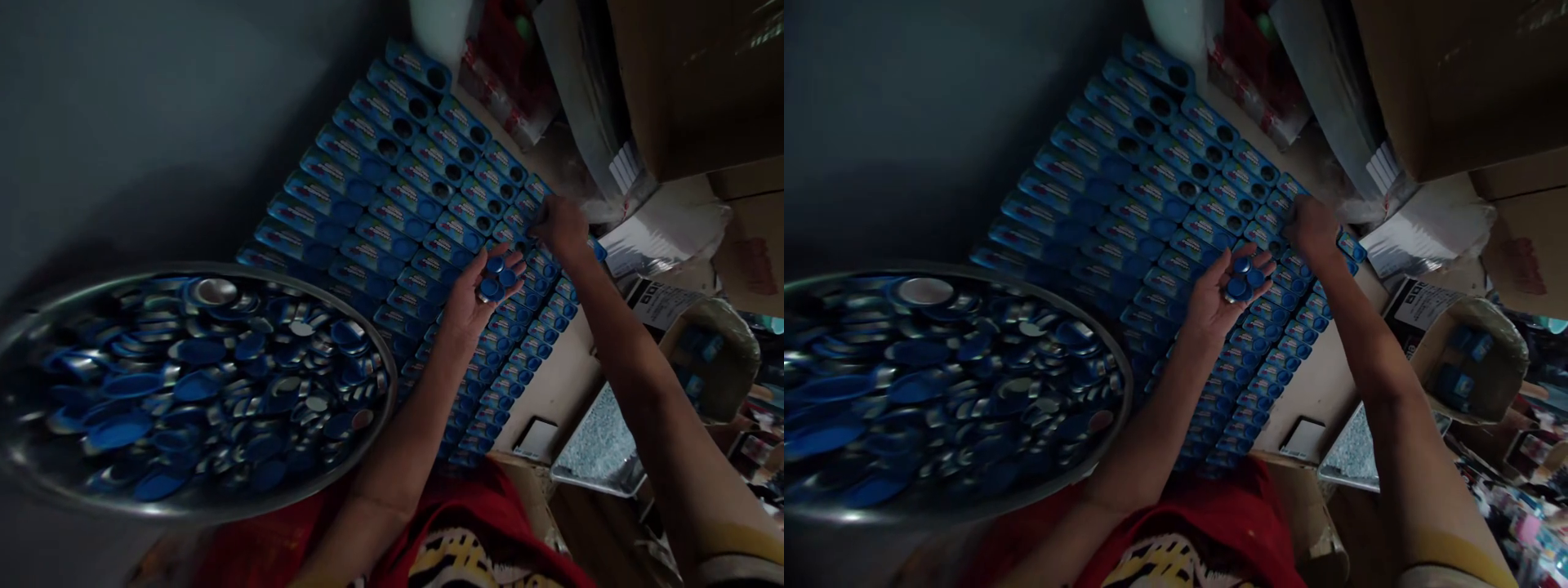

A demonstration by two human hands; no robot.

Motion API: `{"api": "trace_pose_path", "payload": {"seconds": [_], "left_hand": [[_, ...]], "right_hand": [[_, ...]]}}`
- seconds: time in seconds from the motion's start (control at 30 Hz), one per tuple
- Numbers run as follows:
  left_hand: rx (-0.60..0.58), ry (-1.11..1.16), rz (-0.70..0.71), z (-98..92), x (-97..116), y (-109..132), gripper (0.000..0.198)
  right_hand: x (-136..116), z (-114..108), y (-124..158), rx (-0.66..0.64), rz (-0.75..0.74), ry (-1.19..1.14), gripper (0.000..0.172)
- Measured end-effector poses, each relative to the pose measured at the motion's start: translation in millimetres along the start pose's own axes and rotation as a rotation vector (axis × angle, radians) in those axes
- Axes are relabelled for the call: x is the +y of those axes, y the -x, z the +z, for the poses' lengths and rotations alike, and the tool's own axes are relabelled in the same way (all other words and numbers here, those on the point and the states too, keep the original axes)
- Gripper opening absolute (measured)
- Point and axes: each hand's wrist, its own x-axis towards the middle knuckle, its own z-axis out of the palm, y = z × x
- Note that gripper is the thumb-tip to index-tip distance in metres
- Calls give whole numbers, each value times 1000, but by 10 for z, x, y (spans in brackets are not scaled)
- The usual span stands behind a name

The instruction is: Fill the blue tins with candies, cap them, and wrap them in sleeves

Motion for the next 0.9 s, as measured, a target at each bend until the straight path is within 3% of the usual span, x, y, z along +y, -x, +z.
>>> {"api": "trace_pose_path", "payload": {"seconds": [0.17,0.3,0.4,0.5,0.6,0.7,0.8,0.9], "left_hand": [[-8,-21,-5,38,8,63,33],[38,-57,-1,55,-55,146,24],[97,-49,58,11,-136,169,20],[127,-1,116,-56,-218,146,16],[167,5,130,-94,-283,108,12],[144,-24,153,-106,-326,96,14],[138,-17,143,-121,-333,112,19],[127,4,145,-144,-293,141,16]], "right_hand": [[-24,-72,-249,-99,-60,9,29],[-24,-161,-159,-91,-50,-37,31],[-24,-150,203,40,-68,-146,18],[-33,-9,780,169,-142,-313,7],[-56,234,1319,182,-259,-499,10],[-77,479,1571,175,-262,-602,4],[-49,592,1504,197,-199,-732,5],[35,521,1222,191,-93,-853,20]]}}
